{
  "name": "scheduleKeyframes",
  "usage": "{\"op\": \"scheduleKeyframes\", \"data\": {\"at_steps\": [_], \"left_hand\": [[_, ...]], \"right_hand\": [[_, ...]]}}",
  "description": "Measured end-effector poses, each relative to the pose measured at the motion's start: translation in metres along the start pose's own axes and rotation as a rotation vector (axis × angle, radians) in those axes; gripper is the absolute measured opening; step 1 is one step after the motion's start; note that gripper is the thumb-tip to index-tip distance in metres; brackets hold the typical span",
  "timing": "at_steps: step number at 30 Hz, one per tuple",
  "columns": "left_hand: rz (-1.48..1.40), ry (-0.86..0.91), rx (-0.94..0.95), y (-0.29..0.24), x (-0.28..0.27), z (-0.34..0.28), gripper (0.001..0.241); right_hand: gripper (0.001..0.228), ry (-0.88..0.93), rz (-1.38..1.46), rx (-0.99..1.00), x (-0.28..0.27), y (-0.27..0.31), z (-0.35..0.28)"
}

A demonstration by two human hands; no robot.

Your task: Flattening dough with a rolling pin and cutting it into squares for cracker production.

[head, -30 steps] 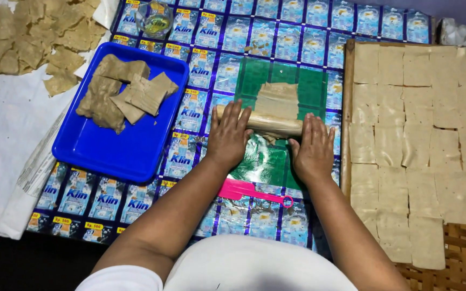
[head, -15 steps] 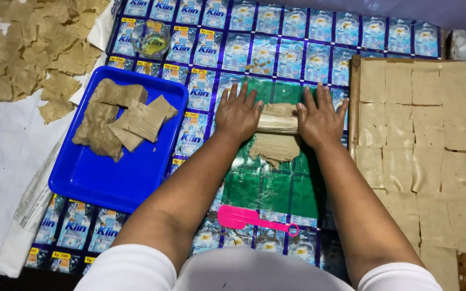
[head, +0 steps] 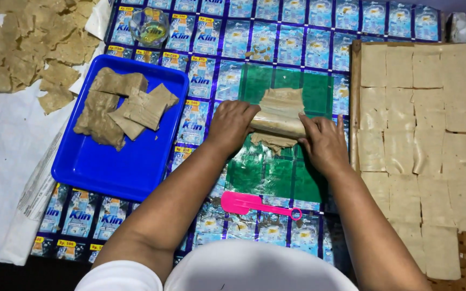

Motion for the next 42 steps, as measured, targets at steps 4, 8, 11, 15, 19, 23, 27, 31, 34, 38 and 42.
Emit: {"op": "scheduleKeyframes", "data": {"at_steps": [4,8,11,15,19,23,27,31,34,38,42], "left_hand": [[-0.027,-0.163,0.044,-0.015,-0.031,-0.017,0.057],[-0.078,-0.182,0.056,-0.027,-0.016,-0.038,0.065],[-0.062,-0.194,0.048,-0.036,-0.019,-0.043,0.068],[-0.027,-0.179,-0.057,-0.042,-0.034,-0.027,0.055],[-0.036,-0.059,-0.138,-0.033,-0.038,0.013,0.052],[-0.087,0.233,-0.291,-0.017,-0.037,0.053,0.056],[-0.041,0.328,-0.359,0.008,-0.018,0.092,0.067],[-0.054,0.362,-0.413,0.005,-0.026,0.089,0.067],[-0.002,0.278,-0.391,-0.003,-0.025,0.069,0.071],[-0.065,0.289,-0.361,-0.023,-0.038,0.031,0.065],[-0.067,0.176,-0.306,-0.041,-0.041,-0.006,0.059]], "right_hand": [[0.079,-0.100,-0.021,-0.034,-0.034,0.022,-0.020],[0.081,-0.093,-0.032,-0.042,-0.023,0.029,-0.045],[0.073,-0.135,-0.034,-0.044,-0.018,0.032,-0.047],[0.069,-0.094,-0.040,0.072,-0.006,0.022,-0.026],[0.063,-0.076,-0.040,0.148,-0.016,0.015,0.019],[0.057,0.084,0.020,0.256,-0.017,-0.005,0.068],[0.062,0.062,0.021,0.295,-0.023,-0.013,0.114],[0.065,0.100,0.034,0.301,-0.017,-0.016,0.118],[0.067,0.165,0.043,0.302,-0.015,-0.011,0.100],[0.064,0.176,0.018,0.266,-0.014,0.002,0.060],[0.064,0.021,0.019,0.167,-0.024,0.027,0.021]]}}
Point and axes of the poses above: each hand's wrist, its own z-axis towards the middle knuckle, its own x-axis out of the palm, y = z × x, the point moved 3 cm from there along z, towards the middle knuckle, and after that the axes turned 5 degrees about z, right-handed, at the moved point
